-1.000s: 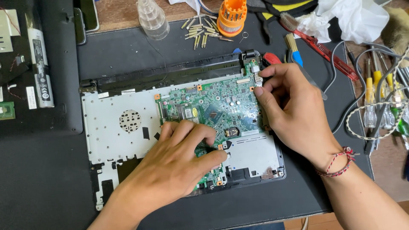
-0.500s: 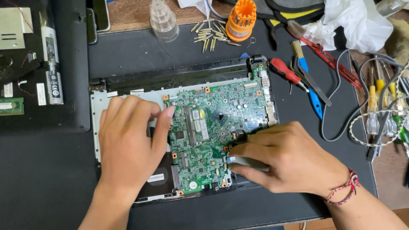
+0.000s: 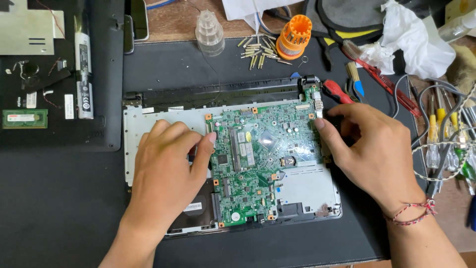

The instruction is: Disassembling a laptop by disconnecting internal cables and removing the motherboard for inspection.

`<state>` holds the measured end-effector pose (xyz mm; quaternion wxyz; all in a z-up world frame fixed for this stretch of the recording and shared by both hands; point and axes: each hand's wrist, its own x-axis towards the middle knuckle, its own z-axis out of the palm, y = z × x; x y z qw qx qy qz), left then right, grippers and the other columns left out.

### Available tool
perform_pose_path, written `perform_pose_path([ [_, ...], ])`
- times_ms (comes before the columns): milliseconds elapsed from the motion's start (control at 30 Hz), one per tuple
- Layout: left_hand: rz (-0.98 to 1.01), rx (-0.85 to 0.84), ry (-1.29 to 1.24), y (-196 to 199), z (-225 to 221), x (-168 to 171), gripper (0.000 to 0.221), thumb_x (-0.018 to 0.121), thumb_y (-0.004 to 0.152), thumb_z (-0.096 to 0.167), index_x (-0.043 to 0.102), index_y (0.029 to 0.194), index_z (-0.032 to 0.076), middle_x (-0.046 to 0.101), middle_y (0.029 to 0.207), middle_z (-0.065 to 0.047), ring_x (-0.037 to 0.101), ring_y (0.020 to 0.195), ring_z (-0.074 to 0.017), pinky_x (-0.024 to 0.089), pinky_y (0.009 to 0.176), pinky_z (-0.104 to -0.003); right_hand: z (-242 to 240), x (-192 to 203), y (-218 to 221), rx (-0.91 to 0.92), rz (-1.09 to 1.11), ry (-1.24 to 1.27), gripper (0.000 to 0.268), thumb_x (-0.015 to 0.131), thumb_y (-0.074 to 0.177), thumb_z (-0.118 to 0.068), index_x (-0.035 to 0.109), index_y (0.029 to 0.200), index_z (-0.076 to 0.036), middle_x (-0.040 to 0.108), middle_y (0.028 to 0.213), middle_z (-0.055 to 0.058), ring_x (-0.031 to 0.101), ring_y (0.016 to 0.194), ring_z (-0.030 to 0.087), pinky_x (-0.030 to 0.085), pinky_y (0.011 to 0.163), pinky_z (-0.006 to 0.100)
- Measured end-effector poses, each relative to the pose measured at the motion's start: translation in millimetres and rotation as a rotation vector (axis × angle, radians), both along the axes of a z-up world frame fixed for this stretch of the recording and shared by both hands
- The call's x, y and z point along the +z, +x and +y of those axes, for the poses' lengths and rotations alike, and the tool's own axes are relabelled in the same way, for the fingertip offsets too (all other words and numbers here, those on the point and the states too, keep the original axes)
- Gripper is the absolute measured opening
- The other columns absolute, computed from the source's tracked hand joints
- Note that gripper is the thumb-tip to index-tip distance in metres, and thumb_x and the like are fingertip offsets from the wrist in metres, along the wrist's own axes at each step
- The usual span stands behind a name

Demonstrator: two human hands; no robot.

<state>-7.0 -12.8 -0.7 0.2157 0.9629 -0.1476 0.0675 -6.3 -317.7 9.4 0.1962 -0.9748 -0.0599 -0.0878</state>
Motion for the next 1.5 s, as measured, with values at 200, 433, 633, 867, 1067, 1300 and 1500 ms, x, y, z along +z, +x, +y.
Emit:
perform_pose_path([
  [200,0.085,0.012,-0.033,0.3,-0.2,1.0,0.032,0.06,0.104,0.03,0.072,0.082,0.011,0.054,0.068,0.001,0.049,0.077,-0.0242,0.042,0.068,-0.042,2.8,-0.7,7.9,-0.132,0.278,0.192,0.02,0.07,0.097,-0.031,0.073,0.091,-0.013,0.069,0.07,0.0,0.055,0.059,0.013,0.043,0.065,0.031],
  [433,0.13,0.037,-0.043,0.3,-1.1,2.4,0.036,0.06,0.104,0.026,0.066,0.071,0.011,0.052,0.067,0.001,0.048,0.076,-0.022,0.043,0.07,-0.04,-2.8,0.3,5.3,-0.127,0.275,0.507,0.013,0.068,0.103,-0.017,0.069,0.093,-0.009,0.059,0.068,-0.002,0.046,0.058,0.005,0.034,0.057,0.021],
  [633,0.1,0.042,-0.075,1.2,0.0,2.2,0.03,0.056,0.104,0.021,0.07,0.082,0.008,0.059,0.074,-0.001,0.051,0.078,-0.0236,0.045,0.069,-0.041,-7.1,-10.3,5.0,-0.097,0.271,0.858,0.015,0.058,0.108,-0.013,0.06,0.096,-0.005,0.041,0.066,-0.003,0.03,0.061,0.005,0.022,0.056,0.022],
  [867,0.189,0.034,-0.384,3.2,-0.3,13.5,0.045,0.04,0.107,0.037,0.072,0.094,0.008,0.058,0.081,0.001,0.054,0.076,-0.0177,0.043,0.069,-0.034,-14.3,-20.4,6.7,-0.101,0.251,1.12,0.007,0.059,0.107,-0.013,0.061,0.103,-0.007,0.037,0.065,-0.008,0.028,0.058,0.002,0.021,0.052,0.019],
  [1067,0.301,-0.013,-0.777,-1.0,-2.7,23.7,0.019,0.06,0.101,0.026,0.067,0.095,0.009,0.065,0.08,0.0,0.057,0.073,-0.0104,0.048,0.067,-0.026,-12.5,-24.0,6.8,-0.076,0.152,1.2,0.009,0.058,0.108,-0.015,0.059,0.102,-0.008,0.038,0.07,-0.009,0.031,0.064,0.002,0.023,0.061,0.018],
  [1300,0.61,-0.03,-1.075,-1.9,-7.1,23.1,0.054,0.068,0.092,0.026,0.047,0.139,0.009,0.081,0.09,-0.01,0.045,0.055,-0.0106,0.037,0.051,-0.027,-3.4,-14.8,5.3,-0.115,0.268,1.401,0.022,0.056,0.109,-0.019,0.052,0.088,-0.012,0.038,0.07,-0.007,0.037,0.06,0.004,0.037,0.057,0.019],
  [1500,0.387,0.241,-1.03,9.0,1.6,18.1,0.063,0.063,0.09,0.039,0.054,0.144,0.009,0.078,0.11,-0.011,0.048,0.079,-0.007,0.039,0.068,-0.026,-8.0,-13.5,2.4,-0.007,0.31,1.516,0.033,0.065,0.103,-0.031,0.065,0.121,-0.003,0.069,0.089,0.006,0.068,0.072,0.014,0.058,0.064,0.022],
])
